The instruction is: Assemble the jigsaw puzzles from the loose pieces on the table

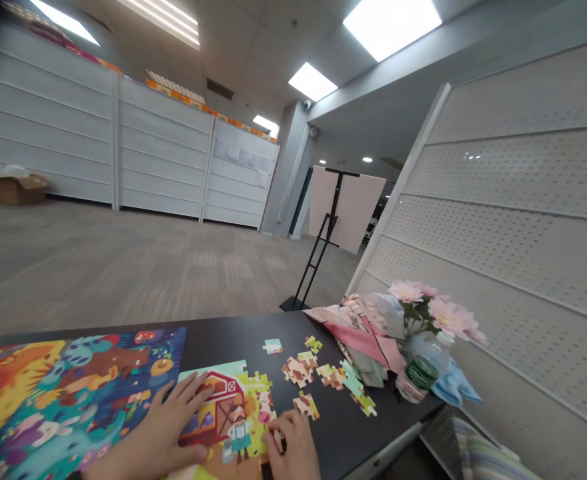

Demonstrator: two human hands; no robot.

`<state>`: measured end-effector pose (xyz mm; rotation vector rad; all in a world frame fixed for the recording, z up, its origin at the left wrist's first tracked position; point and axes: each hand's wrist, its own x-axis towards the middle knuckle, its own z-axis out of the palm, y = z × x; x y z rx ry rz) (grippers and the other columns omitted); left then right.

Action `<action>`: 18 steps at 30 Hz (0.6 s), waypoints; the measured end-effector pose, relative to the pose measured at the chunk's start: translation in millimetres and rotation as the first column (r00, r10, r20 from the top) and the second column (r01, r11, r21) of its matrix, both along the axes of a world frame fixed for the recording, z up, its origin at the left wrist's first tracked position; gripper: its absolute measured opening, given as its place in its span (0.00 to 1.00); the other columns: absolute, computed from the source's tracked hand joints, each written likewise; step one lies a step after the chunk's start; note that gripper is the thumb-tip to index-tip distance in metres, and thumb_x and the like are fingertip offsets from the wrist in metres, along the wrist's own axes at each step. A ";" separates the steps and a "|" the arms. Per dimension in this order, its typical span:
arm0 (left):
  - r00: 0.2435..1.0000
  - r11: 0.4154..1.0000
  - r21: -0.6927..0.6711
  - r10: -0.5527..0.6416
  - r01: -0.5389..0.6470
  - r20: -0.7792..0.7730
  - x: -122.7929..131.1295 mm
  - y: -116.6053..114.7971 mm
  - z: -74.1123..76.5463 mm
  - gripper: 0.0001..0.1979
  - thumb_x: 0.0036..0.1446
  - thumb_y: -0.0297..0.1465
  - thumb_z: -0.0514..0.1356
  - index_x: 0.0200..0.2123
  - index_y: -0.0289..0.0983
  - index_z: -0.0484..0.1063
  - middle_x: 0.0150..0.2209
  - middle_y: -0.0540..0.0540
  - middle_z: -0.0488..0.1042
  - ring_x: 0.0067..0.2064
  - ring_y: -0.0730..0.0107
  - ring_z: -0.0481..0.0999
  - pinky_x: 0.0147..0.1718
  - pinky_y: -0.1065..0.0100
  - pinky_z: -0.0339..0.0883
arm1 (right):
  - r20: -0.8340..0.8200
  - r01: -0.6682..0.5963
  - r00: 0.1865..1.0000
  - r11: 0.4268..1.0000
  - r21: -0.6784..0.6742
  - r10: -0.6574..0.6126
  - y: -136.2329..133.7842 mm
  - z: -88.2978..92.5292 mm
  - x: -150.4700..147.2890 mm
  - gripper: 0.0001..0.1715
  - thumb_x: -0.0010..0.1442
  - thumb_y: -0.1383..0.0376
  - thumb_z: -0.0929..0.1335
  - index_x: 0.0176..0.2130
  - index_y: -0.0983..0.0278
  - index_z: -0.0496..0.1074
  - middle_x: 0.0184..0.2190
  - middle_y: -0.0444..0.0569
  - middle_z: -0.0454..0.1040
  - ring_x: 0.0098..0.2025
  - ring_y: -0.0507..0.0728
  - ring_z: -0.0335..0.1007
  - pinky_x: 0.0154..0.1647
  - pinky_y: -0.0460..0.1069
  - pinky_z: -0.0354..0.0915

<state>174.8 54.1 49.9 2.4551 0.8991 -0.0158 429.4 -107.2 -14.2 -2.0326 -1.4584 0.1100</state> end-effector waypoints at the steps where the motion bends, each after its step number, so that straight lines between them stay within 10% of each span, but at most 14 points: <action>1: 1.000 1.000 0.000 -0.004 0.004 -0.008 0.3 -0.2 -0.4 0.44 0.52 0.44 0.65 0.71 0.46 0.55 0.74 0.45 0.45 0.74 0.48 0.40 0.70 0.41 0.34 | 0.001 0.000 1.000 1.000 -0.011 0.000 0.0 1.6 -0.9 0.08 0.61 0.60 0.70 0.36 0.58 0.80 0.38 0.51 0.78 0.43 0.62 0.76 0.47 0.50 0.69; 11: 0.999 0.997 0.074 -0.031 0.029 0.022 1.5 -1.2 -6.5 0.42 0.54 0.42 0.65 0.70 0.49 0.56 0.75 0.46 0.44 0.75 0.47 0.40 0.70 0.42 0.37 | 0.020 0.023 1.000 0.999 -0.027 -0.022 -1.4 10.3 -10.7 0.05 0.58 0.66 0.69 0.32 0.59 0.77 0.37 0.49 0.76 0.42 0.59 0.75 0.50 0.49 0.67; 18: 0.936 0.936 0.034 -0.352 0.351 0.021 60.3 -31.4 -20.1 0.26 0.65 0.33 0.60 0.65 0.54 0.65 0.71 0.47 0.57 0.71 0.42 0.54 0.67 0.37 0.49 | -0.119 0.114 0.988 0.981 0.156 -0.096 -10.3 15.2 18.4 0.16 0.64 0.58 0.63 0.42 0.59 0.78 0.43 0.54 0.79 0.48 0.62 0.76 0.52 0.52 0.69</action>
